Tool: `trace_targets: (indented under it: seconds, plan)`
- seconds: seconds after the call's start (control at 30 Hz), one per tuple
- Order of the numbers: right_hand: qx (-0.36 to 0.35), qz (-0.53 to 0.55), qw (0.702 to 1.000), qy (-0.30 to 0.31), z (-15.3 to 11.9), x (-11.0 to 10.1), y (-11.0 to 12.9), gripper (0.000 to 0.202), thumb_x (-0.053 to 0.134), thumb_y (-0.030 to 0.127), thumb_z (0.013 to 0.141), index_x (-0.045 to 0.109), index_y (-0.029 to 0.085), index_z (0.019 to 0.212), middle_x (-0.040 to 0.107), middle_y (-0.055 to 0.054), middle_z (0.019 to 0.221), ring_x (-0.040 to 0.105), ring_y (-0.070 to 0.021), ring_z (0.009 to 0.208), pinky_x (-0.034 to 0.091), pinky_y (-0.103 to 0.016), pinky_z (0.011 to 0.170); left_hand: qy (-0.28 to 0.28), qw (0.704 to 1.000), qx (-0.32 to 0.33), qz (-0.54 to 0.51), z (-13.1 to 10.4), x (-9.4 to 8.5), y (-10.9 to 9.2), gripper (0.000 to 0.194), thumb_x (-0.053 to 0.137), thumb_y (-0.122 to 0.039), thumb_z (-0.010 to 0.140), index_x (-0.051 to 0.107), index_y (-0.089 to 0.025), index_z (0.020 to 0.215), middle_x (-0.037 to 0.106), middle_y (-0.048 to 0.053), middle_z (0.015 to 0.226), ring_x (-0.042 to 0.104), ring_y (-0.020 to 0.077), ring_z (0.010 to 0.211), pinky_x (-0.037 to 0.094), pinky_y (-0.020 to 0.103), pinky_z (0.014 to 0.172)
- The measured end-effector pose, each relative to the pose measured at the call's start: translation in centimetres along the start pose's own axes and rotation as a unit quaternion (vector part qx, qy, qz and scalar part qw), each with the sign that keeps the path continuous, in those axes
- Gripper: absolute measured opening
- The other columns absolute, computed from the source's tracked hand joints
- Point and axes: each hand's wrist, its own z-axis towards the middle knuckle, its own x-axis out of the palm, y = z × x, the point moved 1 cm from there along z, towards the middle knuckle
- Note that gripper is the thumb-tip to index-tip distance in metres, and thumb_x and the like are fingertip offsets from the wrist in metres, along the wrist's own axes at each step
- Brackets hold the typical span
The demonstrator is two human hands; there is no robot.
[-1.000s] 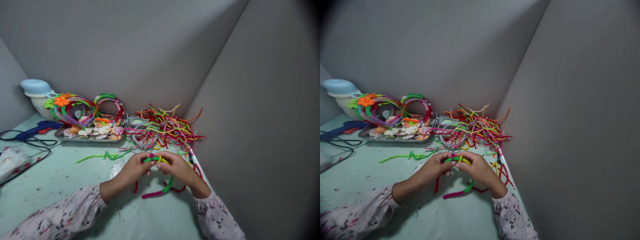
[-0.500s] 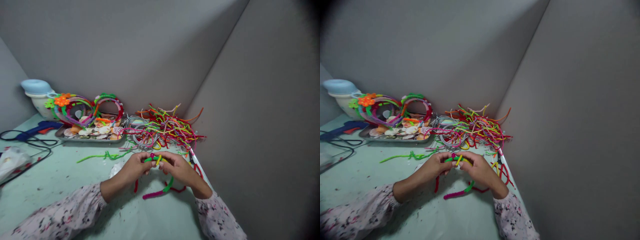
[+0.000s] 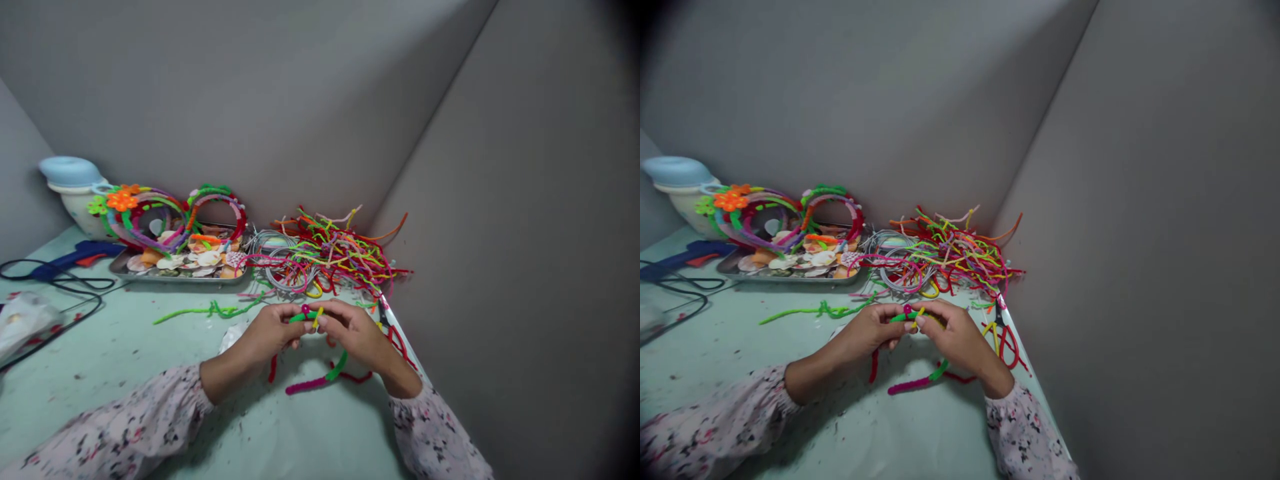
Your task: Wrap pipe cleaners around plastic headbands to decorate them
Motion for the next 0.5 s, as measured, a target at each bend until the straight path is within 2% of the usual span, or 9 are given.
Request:
trace_targets:
  seconds: [0.17,0.33,0.5]
  plan:
    - [-0.003,-0.021,1.0,-0.017,0.1,0.15,0.11,0.028,0.057,0.024,0.087,0.068,0.022,0.113,0.069,-0.006,0.105,0.063,-0.0172,0.092,0.05,-0.031,0.081,-0.003,1.0,-0.001,0.003,0.1,-0.03,0.37,0.023,0.068,-0.032,0.07,0.066,-0.014,0.084,0.049,-0.007,0.052,0.039,0.0066,0.044,0.026,0.02,0.046]
    - [-0.008,-0.028,0.999,-0.026,0.04,0.4,0.17,0.028,0.056,0.02,0.086,0.067,0.022,0.111,0.069,-0.004,0.1,0.062,-0.0156,0.089,0.049,-0.029,0.079,0.005,1.0,-0.001,-0.004,0.08,-0.06,0.39,0.026,0.069,-0.032,0.068,0.066,-0.014,0.086,0.053,-0.006,0.058,0.04,0.0063,0.045,0.026,0.021,0.047]
    - [-0.003,0.026,0.999,-0.04,-0.09,0.52,-0.37,0.025,0.056,0.026,0.086,0.061,0.021,0.111,0.067,-0.002,0.087,0.061,-0.0135,0.078,0.05,-0.026,0.071,0.002,1.0,0.002,-0.005,-0.04,-0.02,0.03,0.027,0.069,-0.033,0.069,0.065,-0.013,0.087,0.05,-0.006,0.055,0.039,0.0063,0.045,0.025,0.021,0.047]
